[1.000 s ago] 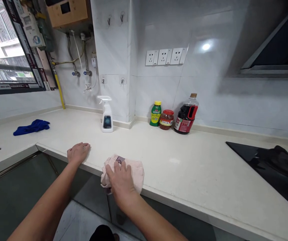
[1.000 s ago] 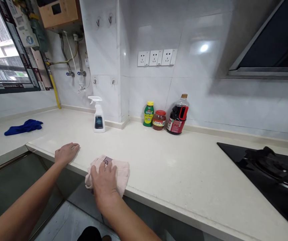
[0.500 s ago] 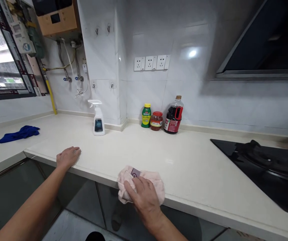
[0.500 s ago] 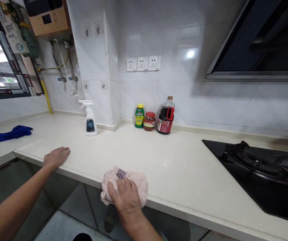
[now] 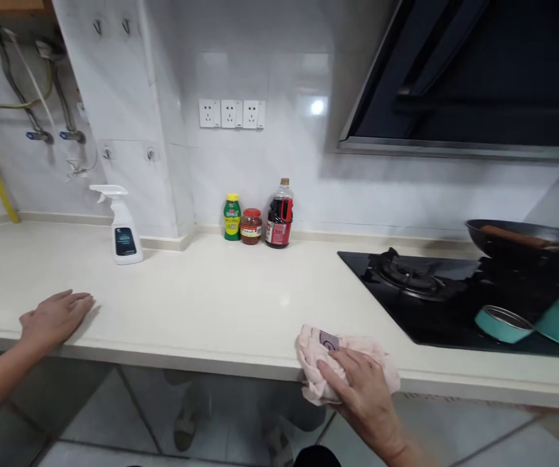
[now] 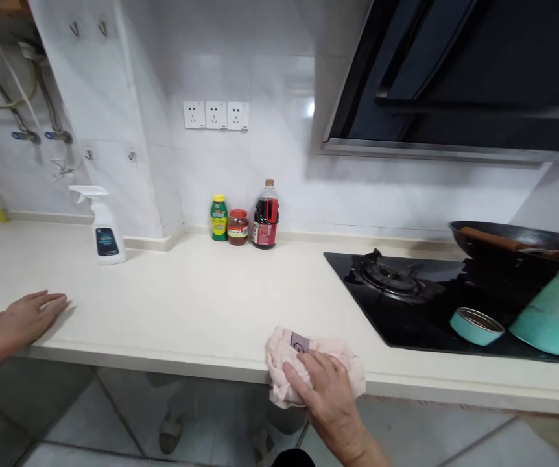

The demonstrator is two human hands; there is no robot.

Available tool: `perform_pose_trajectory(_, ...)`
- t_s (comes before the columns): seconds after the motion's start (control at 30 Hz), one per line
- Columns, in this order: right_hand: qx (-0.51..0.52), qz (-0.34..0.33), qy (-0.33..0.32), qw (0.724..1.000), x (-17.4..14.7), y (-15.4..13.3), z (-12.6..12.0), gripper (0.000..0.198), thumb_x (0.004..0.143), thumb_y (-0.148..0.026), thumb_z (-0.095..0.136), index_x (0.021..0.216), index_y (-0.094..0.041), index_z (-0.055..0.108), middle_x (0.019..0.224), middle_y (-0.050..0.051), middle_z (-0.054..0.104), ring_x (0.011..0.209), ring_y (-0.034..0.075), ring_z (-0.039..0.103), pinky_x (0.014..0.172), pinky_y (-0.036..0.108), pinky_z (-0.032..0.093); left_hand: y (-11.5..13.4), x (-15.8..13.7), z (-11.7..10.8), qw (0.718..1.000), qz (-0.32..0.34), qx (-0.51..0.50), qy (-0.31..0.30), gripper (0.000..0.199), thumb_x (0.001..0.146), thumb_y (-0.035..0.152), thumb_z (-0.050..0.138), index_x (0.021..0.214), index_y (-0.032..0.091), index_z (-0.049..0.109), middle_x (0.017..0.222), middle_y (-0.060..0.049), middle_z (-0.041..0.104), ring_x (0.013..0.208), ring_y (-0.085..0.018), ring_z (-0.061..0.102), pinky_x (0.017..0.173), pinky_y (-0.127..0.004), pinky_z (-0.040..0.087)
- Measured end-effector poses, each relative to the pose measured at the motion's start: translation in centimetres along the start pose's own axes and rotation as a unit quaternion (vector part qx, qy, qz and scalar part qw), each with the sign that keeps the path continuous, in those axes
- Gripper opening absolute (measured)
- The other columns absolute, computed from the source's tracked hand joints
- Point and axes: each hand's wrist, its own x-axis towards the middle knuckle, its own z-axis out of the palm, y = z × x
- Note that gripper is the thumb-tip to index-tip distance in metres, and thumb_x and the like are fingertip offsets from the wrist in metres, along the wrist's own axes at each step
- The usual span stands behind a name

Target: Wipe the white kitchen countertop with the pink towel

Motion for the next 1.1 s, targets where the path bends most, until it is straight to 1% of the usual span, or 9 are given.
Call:
perform_pose_trajectory(0.1, -0.021, 0.005, -0.046, 0.999, -3.6, 4.5, -2.6, 0.034, 0.101, -0.017, 0.058, 0.134, -0.021, 0.055, 0.133, 0.020, 0.053, 0.122, 0.042, 0.050, 0.097, 0.058, 0.038, 2.3, -0.5, 0.4, 0.998, -0.002, -0.041, -0.056, 0.081, 0.096, 0.067, 0.011, 0.131, 0.020, 0.066, 0.152, -0.008, 0.054, 0.137, -0.028, 0.049, 0.107, -0.043, 0.036)
perform_pose_trajectory(0.2, -0.060, 0.030, -0.072, 0.995, -8.3, 9.8, -5.1, 0.037, 0.100, -0.029, 0.062, 0.135, -0.025, 0.052, 0.137, 0.019, 0.050, 0.126, 0.041, 0.049, 0.099, 0.060, 0.040, 4.8, -1.6, 0.6, 0.993, 0.024, -0.083, -0.077, 0.088, 0.092, 0.075, 0.012, 0.127, 0.019, 0.069, 0.148, -0.008, 0.059, 0.134, -0.028, 0.052, 0.107, -0.040, 0.037)
perform_pose_trajectory(0.4, -0.148, 0.126, -0.083, 0.977, -16.5, 19.1, -10.1, 0.043, 0.093, -0.046, 0.058, 0.129, -0.022, 0.054, 0.136, 0.021, 0.052, 0.129, 0.046, 0.046, 0.107, 0.068, 0.030, 6.9, -3.5, 0.9, 0.997, 0.032, -0.057, -0.048, 0.073, 0.094, 0.071, 0.018, 0.124, 0.029, 0.070, 0.144, 0.004, 0.062, 0.131, -0.024, 0.054, 0.104, -0.037, 0.038)
perform_pose_trajectory(0.5, -0.179, 0.158, -0.126, 0.963, -18.5, 22.5, -12.2, 0.042, 0.090, -0.050, 0.060, 0.121, -0.022, 0.061, 0.126, 0.021, 0.058, 0.121, 0.046, 0.051, 0.097, 0.062, 0.035, 7.1, -3.7, 0.6, 0.997, 0.020, -0.049, -0.057, 0.068, 0.096, 0.067, 0.022, 0.126, 0.028, 0.069, 0.146, 0.004, 0.061, 0.131, -0.023, 0.054, 0.105, -0.036, 0.037)
perform_pose_trajectory(0.6, -0.189, 0.163, -0.152, 0.956, -19.2, 23.6, -13.1, 0.037, 0.093, -0.046, 0.056, 0.120, -0.022, 0.063, 0.123, 0.020, 0.061, 0.111, 0.042, 0.057, 0.089, 0.058, 0.037, 7.4, -3.8, 0.2, 0.997, 0.014, -0.046, -0.064, 0.066, 0.097, 0.063, 0.022, 0.128, 0.027, 0.068, 0.148, 0.003, 0.059, 0.133, -0.024, 0.053, 0.105, -0.037, 0.038)
perform_pose_trajectory(0.73, -0.197, 0.151, -0.147, 0.957, -16.7, 19.9, -11.8, 0.034, 0.093, -0.039, 0.054, 0.122, -0.021, 0.059, 0.125, 0.021, 0.059, 0.110, 0.042, 0.056, 0.084, 0.056, 0.039, 7.7, -4.0, 0.0, 0.996, 0.002, -0.050, -0.070, 0.065, 0.096, 0.063, 0.025, 0.129, 0.026, 0.068, 0.149, 0.002, 0.058, 0.134, -0.026, 0.053, 0.108, -0.042, 0.038)
perform_pose_trajectory(0.9, -0.197, 0.109, -0.140, 0.964, -9.0, 9.8, -6.4, 0.055, 0.074, -0.029, 0.067, 0.126, -0.019, 0.052, 0.125, 0.019, 0.059, 0.111, 0.042, 0.053, 0.082, 0.053, 0.043, 7.6, -4.1, 0.2, 0.995, 0.023, -0.073, -0.067, 0.061, 0.096, 0.062, 0.031, 0.126, 0.025, 0.070, 0.149, -0.001, 0.059, 0.136, -0.027, 0.051, 0.109, -0.044, 0.038)
perform_pose_trajectory(1.03, -0.172, 0.147, -0.155, 0.962, -2.7, 1.8, -2.0, 0.072, 0.062, -0.025, 0.088, 0.125, -0.023, 0.053, 0.126, 0.013, 0.059, 0.114, 0.041, 0.050, 0.092, 0.056, 0.041, 7.8, -4.6, -0.1, 0.994, 0.030, -0.089, -0.061, 0.059, 0.096, 0.060, 0.034, 0.124, 0.023, 0.071, 0.149, -0.005, 0.059, 0.138, -0.028, 0.050, 0.111, -0.047, 0.037)
perform_pose_trajectory(1.1, -0.155, 0.133, -0.162, 0.965, 0.3, -1.4, -0.3, 0.077, 0.059, -0.026, 0.094, 0.125, -0.023, 0.055, 0.125, 0.013, 0.059, 0.113, 0.040, 0.050, 0.091, 0.056, 0.041, 8.1, -4.9, -0.3, 0.993, 0.030, -0.097, -0.058, 0.060, 0.095, 0.060, 0.034, 0.124, 0.024, 0.072, 0.149, -0.006, 0.058, 0.139, -0.030, 0.050, 0.111, -0.049, 0.037)
